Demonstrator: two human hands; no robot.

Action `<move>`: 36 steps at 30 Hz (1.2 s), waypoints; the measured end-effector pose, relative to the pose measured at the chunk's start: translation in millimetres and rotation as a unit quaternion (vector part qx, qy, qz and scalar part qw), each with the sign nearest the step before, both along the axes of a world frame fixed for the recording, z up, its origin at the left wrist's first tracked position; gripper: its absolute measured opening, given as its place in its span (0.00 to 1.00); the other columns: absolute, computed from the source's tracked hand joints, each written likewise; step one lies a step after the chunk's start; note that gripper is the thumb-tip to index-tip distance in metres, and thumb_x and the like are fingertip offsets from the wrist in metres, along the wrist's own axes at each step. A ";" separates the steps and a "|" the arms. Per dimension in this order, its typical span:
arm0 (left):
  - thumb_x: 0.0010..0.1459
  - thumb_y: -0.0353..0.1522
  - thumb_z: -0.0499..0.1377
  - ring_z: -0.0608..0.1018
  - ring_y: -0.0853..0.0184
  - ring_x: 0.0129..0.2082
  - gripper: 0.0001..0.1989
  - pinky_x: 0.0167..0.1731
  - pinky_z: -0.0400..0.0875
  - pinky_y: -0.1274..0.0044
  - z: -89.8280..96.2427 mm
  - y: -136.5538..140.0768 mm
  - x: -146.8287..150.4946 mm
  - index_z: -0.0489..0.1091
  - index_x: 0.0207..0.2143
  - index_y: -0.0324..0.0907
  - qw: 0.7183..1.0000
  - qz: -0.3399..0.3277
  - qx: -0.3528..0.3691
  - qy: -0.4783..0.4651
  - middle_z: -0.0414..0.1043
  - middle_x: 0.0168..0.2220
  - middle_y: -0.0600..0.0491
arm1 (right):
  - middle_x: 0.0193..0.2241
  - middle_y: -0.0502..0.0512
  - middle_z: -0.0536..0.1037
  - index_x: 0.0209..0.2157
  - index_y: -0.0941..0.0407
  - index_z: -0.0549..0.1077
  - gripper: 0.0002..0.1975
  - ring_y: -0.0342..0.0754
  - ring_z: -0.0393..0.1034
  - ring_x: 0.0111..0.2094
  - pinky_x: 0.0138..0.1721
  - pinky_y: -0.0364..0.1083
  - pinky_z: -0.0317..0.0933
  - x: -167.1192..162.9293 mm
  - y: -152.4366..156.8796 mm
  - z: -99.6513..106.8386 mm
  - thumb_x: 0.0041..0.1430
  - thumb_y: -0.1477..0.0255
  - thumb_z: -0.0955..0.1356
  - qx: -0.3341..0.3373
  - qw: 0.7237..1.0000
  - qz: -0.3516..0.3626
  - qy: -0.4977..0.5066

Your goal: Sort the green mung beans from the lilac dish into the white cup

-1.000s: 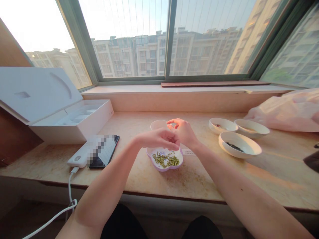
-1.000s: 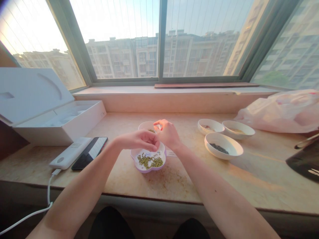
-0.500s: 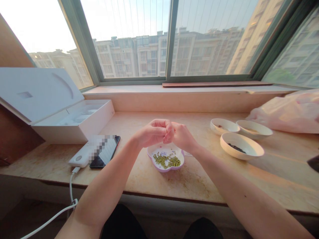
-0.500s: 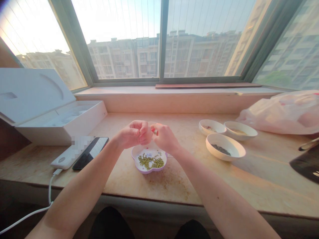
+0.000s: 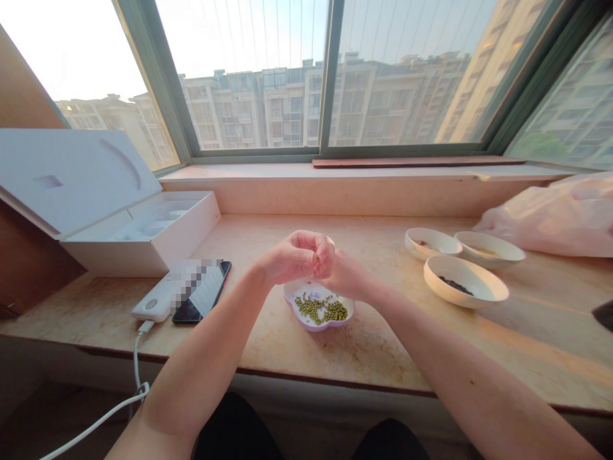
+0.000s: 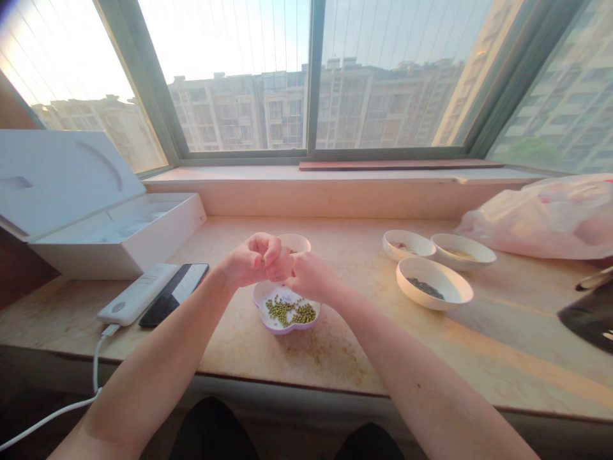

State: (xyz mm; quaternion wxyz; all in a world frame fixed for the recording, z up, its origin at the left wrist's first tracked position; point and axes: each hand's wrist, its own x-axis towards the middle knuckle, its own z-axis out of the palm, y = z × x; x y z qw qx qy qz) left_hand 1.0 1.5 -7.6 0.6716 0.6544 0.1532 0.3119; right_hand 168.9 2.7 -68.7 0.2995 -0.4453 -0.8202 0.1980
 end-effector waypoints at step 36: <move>0.64 0.32 0.52 0.76 0.60 0.43 0.15 0.49 0.64 0.66 -47.4 52.7 7.0 0.79 0.35 0.43 0.723 0.358 0.396 0.438 0.77 0.40 0.48 | 0.35 0.50 0.81 0.39 0.52 0.81 0.09 0.47 0.73 0.35 0.34 0.44 0.61 -9.9 -15.7 8.1 0.55 0.69 0.72 -0.139 0.964 0.143 -0.176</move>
